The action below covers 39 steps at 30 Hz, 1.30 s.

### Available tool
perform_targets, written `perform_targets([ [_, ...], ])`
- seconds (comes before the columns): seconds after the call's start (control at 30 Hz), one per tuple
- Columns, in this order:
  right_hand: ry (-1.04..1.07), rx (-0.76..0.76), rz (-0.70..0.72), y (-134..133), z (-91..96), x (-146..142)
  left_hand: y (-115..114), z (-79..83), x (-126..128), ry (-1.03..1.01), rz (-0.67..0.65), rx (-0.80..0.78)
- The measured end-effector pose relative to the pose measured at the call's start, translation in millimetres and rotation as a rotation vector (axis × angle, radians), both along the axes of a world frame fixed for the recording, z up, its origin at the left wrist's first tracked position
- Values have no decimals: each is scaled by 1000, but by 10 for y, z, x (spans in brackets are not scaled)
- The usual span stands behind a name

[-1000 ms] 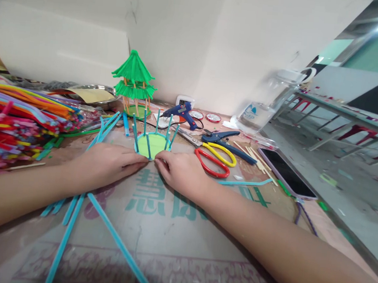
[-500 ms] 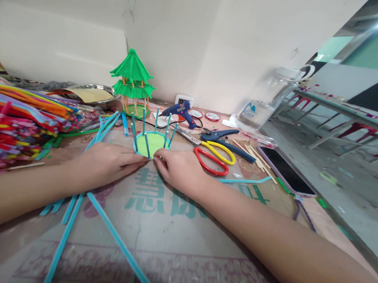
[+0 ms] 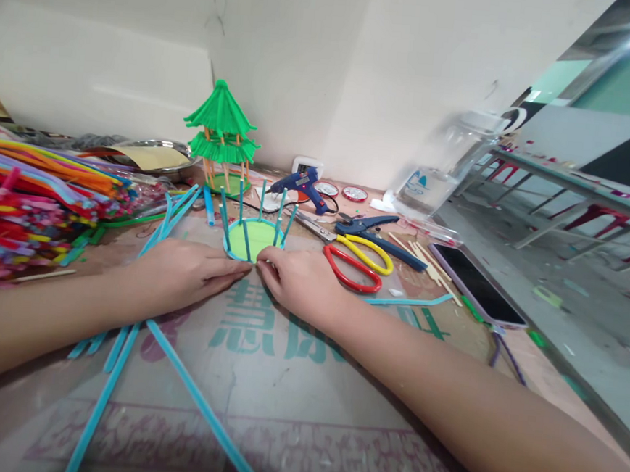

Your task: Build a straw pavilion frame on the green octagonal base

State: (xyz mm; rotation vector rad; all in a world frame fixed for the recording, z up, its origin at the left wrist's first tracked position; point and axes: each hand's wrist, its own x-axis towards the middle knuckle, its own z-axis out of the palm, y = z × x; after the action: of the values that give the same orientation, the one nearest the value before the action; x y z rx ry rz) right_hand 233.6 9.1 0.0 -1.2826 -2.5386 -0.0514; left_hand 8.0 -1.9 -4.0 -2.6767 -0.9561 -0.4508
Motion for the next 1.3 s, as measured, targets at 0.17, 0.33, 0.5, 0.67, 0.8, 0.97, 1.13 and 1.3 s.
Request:
perform_targets([
  [0.17, 9, -3, 3, 1, 4, 7, -1, -5, -6, -53, -5, -12],
  [0.33, 33, 4, 8, -4, -7, 28, 11, 1, -32, -83, 122, -41],
  [0.5, 56, 52, 47, -11, -38, 44, 42, 7, -29, -31, 172, -80],
  [0.67, 95, 83, 139, -9, -52, 44, 56, 7, -26, -22, 177, -101],
  [0.8, 79, 77, 136, -11, -48, 42, 56, 2, -37, -42, 163, -126],
  [0.97, 51, 55, 123, -23, -21, 35, 56, 5, -31, -53, 162, -150],
  [1.13, 19, 42, 109, -33, 7, 28, 66, 12, -21, -55, 157, -145],
  [1.3, 9, 31, 75, -45, 4, 25, 63, 14, -27, -49, 149, -156],
])
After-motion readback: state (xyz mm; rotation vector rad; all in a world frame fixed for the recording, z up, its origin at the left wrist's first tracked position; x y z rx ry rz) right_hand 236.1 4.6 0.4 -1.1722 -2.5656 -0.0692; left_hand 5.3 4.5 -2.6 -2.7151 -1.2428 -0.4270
